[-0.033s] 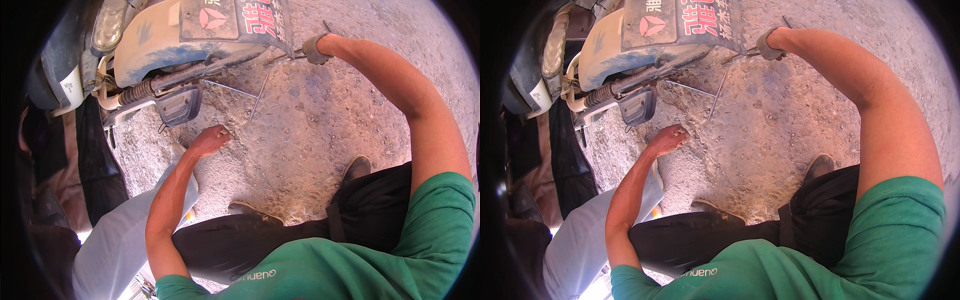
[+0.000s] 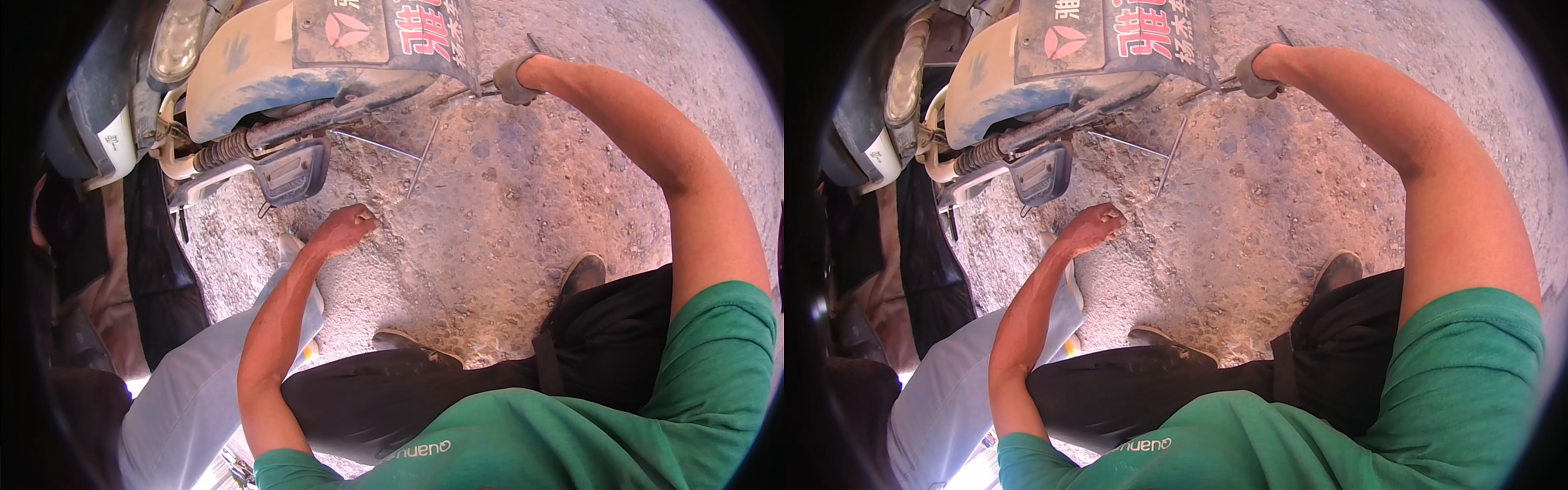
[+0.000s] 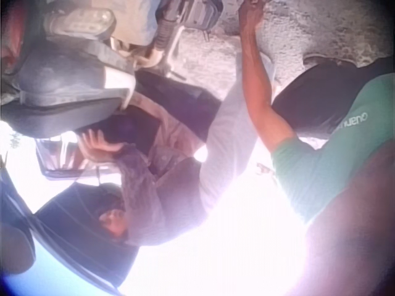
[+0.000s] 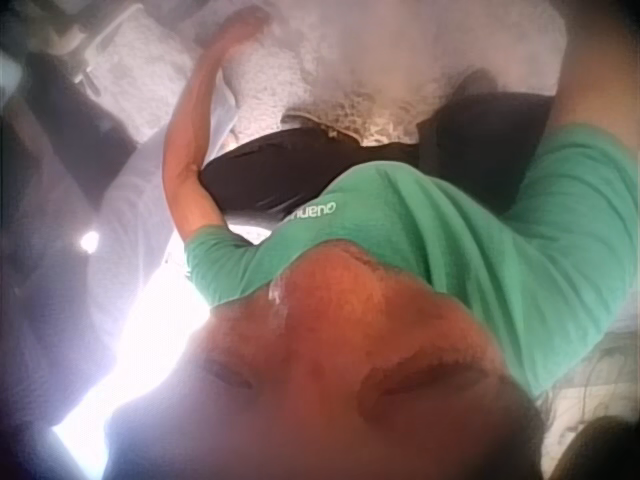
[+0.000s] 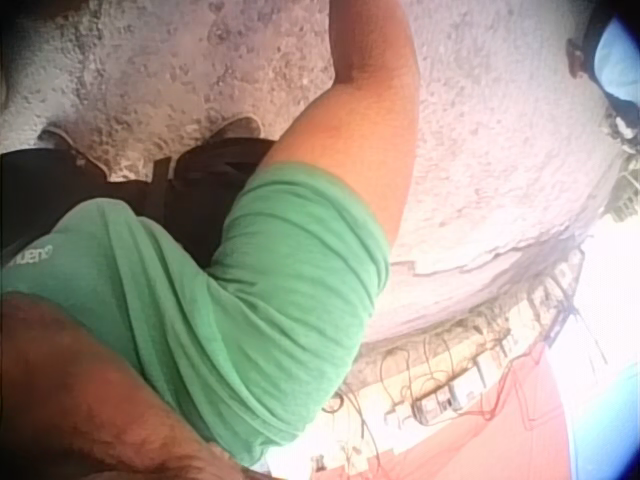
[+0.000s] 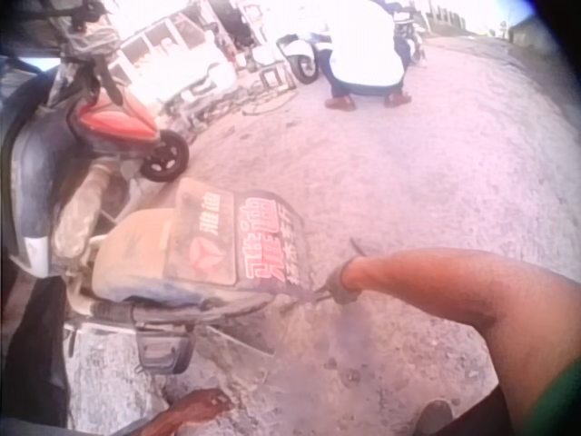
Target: The person kneels beside a motorcycle and uses a T-handle wrench to loosen and remove a bolt from the rear frame near the footpeg. The person then sets the wrench aside and briefly touches the motorcycle's rear fender.
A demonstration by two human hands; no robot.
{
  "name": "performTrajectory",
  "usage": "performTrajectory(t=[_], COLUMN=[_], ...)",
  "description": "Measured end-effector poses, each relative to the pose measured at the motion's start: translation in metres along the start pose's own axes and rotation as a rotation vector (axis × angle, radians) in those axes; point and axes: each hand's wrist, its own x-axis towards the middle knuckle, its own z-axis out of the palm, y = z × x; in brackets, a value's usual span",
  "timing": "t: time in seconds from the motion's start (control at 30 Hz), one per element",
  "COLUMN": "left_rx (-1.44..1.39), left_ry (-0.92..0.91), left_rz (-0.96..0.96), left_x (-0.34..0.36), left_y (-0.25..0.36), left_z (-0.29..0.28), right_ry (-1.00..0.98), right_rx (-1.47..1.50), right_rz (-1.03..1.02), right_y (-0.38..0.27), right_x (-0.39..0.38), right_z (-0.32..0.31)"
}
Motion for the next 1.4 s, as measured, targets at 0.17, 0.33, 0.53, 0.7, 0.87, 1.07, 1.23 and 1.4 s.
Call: performTrajectory(t=[0.17, 0.33, 0.53, 0.7, 0.87, 1.07, 1.23, 1.4], left_rx=[-0.009, -0.036, -0.058, -0.011, -0.005, -0.068, -0.017, 0.023], left_ry=[0.007, 0.012, 0.014, 0.019, -0.024, -0.026, 0.008, 0.009], left_rz=[0.013, 0.035, 0.023, 0.024, 0.003, 0.021, 0.005, 0.052], left_x=[0.0, 0.003, 0.0, -0.002, 0.004, 0.013, 0.012, 0.008], left_y=[0.0, -0.006, -0.002, 0.002, -0.007, -0.013, -0.004, 0.001], left_z=[0.0, 0.003, 0.003, 0.003, 0.004, 0.005, 0.001, 0.003], right_ry=[0.014, -0.059, -0.052, -0.043, -0.018, 0.007, -0.017, -0.013], right_rx=[0.028, -0.042, -0.081, -0.067, -0.03, 0.009, -0.042, 0.001], right_rz=[0.001, 0.024, 0.029, 0.024, 0.033, 0.024, -0.001, -0.004], right_y=[0.001, -0.003, -0.006, -0.006, -0.006, -0.002, -0.002, -0.001], right_x=[-0.001, -0.008, -0.009, -0.008, -0.009, -0.01, -0.011, -0.007], right_z=[0.001, -0.003, -0.004, -0.003, -0.002, 0.001, -0.001, 0.001])
